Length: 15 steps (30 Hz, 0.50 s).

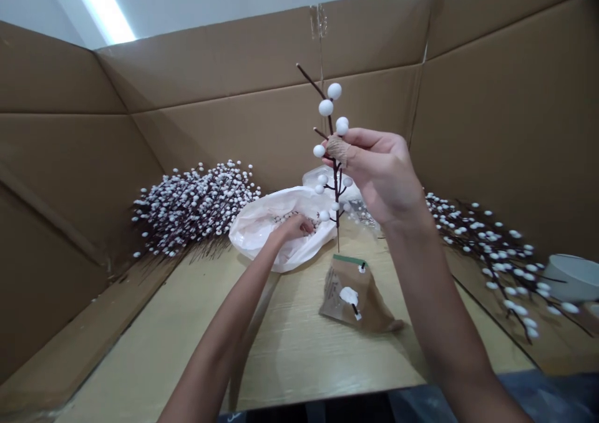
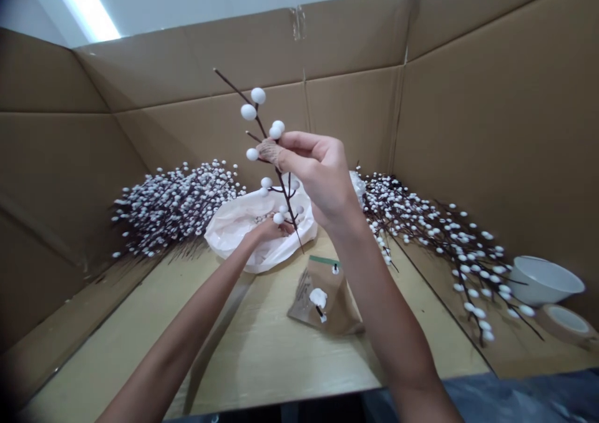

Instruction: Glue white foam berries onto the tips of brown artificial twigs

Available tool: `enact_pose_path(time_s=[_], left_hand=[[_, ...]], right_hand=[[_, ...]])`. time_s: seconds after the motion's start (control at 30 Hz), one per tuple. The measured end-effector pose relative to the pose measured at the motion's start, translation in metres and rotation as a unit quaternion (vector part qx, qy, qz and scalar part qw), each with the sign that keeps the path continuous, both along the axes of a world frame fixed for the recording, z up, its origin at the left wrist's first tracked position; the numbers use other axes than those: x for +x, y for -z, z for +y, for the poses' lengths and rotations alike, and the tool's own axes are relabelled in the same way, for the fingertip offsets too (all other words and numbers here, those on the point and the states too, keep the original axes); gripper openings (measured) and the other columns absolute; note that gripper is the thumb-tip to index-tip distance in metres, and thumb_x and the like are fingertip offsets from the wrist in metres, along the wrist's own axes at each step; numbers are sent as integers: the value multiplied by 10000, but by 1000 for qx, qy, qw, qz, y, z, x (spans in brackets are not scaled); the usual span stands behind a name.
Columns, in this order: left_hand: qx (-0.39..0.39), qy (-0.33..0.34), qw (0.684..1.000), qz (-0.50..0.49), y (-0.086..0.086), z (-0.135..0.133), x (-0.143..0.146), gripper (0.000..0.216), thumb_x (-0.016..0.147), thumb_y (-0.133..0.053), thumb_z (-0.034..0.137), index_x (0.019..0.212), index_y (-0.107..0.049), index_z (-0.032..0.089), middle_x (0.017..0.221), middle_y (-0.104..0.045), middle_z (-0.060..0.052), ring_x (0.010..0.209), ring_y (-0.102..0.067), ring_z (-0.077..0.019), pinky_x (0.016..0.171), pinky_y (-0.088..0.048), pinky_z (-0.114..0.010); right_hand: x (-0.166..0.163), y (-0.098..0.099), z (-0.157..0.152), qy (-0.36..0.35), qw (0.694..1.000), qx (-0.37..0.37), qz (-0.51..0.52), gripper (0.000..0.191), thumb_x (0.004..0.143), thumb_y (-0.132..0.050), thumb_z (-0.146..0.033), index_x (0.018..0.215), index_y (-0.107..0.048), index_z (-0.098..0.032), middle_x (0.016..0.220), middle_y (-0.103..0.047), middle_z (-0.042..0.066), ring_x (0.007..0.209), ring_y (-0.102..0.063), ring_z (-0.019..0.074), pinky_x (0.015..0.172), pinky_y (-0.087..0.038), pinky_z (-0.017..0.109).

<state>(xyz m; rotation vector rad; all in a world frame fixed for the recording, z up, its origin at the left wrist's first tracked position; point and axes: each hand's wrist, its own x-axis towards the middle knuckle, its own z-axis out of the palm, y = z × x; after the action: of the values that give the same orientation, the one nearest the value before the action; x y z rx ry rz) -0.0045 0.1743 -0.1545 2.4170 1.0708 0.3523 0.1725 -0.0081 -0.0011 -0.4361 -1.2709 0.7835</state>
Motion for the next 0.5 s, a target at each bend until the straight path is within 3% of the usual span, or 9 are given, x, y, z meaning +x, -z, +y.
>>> enact_pose_path(time_s=[0.3, 0.5], left_hand=[[-3, -17, 1000, -26, -5, 0, -1, 247, 641, -624, 102, 871, -711, 124, 917, -737, -81, 854, -638, -216, 769, -488, -278], [-23, -22, 999, -27, -4, -3, 3, 193, 608, -616, 52, 762, -698, 133, 816, -734, -63, 773, -631, -202, 727, -484, -270]], right_hand=[[4, -2, -1, -1, 1000, 2, -1, 102, 723, -742, -327, 731, -721, -228, 848, -713, 17, 933, -657, 195, 824, -537, 354], [1, -2, -1, -8, 1000, 1, -9, 112, 711, -756, -330, 727, -720, -226, 838, -706, 19, 932, -655, 206, 829, -535, 376]])
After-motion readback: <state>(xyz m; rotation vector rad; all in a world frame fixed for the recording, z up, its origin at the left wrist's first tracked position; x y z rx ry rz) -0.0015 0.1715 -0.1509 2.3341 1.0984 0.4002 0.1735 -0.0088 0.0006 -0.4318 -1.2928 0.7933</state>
